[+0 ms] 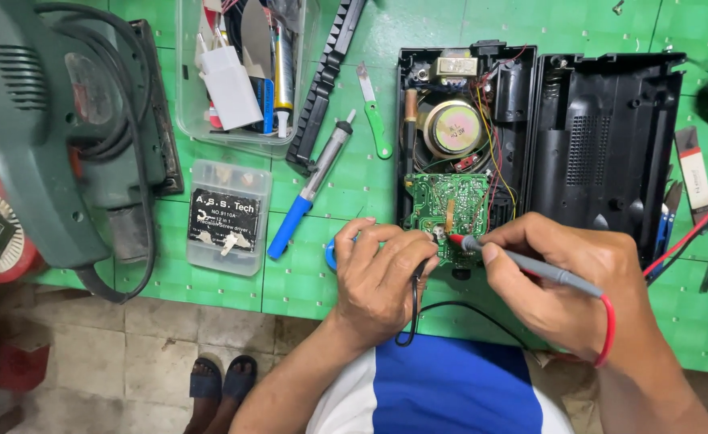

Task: Testing and troubleshooting a circuit board inside a black plastic casing using a multimeter probe.

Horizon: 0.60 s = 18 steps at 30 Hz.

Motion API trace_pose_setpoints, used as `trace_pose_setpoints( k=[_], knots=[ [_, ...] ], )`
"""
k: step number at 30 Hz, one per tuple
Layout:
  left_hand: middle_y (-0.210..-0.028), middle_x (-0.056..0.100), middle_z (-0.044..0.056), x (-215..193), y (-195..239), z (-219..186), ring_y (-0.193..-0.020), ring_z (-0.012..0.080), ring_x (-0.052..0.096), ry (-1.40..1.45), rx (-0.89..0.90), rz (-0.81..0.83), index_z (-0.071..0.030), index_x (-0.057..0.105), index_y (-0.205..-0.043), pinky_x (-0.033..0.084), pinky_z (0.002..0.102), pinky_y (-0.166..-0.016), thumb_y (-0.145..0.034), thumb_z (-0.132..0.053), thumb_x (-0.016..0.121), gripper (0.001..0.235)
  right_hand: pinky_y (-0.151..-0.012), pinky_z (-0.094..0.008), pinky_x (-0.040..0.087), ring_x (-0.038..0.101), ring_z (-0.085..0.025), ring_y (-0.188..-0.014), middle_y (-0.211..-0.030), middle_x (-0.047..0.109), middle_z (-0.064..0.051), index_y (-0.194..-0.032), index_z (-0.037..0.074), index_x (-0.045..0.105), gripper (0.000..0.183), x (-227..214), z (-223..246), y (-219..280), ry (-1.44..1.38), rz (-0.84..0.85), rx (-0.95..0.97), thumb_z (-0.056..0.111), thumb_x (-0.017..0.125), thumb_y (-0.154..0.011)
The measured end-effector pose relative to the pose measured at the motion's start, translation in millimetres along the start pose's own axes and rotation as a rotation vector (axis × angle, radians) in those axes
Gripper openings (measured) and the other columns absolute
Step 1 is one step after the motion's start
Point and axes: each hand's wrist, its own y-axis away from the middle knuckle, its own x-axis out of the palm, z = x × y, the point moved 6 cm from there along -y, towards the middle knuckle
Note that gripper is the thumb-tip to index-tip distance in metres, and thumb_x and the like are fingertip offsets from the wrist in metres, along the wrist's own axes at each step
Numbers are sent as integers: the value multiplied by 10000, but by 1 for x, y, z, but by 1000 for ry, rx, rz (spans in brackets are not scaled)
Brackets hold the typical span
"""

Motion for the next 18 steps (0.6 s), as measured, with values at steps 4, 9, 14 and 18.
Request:
trace_pose_setpoints(
  k=[4,9,14,18],
  knots=[
    [-983,747,25,0,0,1,-812,233,651,-5,8,5,-104,622,-1032,406,453,-936,-1078,-206,496,168,-492,-245,408,525,-70,-459,-591,656,90,-765,187,713,118,2,-3,-4,42,34,15,188,681,-879],
    [-970,743,11,0,-1,1,-809,223,654,-8,13,1,-112,631,-1022,398,445,-949,-1080,-210,493,179,-498,-269,407,505,-97,-454,-573,637,84,-754,193,710,125,4,-4,-8,76,55,32,192,680,-874],
    [-971,741,9,0,-1,2,-806,225,654,2,10,1,-111,633,-1019,391,445,-960,-1074,-195,505,163,-513,-270,419,522,-95,-453,-559,644,82,-739,193,715,120,5,-3,-12,78,80,64,189,673,-851],
    [-980,745,2,0,-1,3,-815,220,654,14,3,8,-111,634,-1026,387,450,-962,-1072,-186,507,154,-526,-264,427,546,-86,-468,-575,669,84,-755,193,728,106,7,-5,-13,89,118,106,211,676,-845]
  ],
)
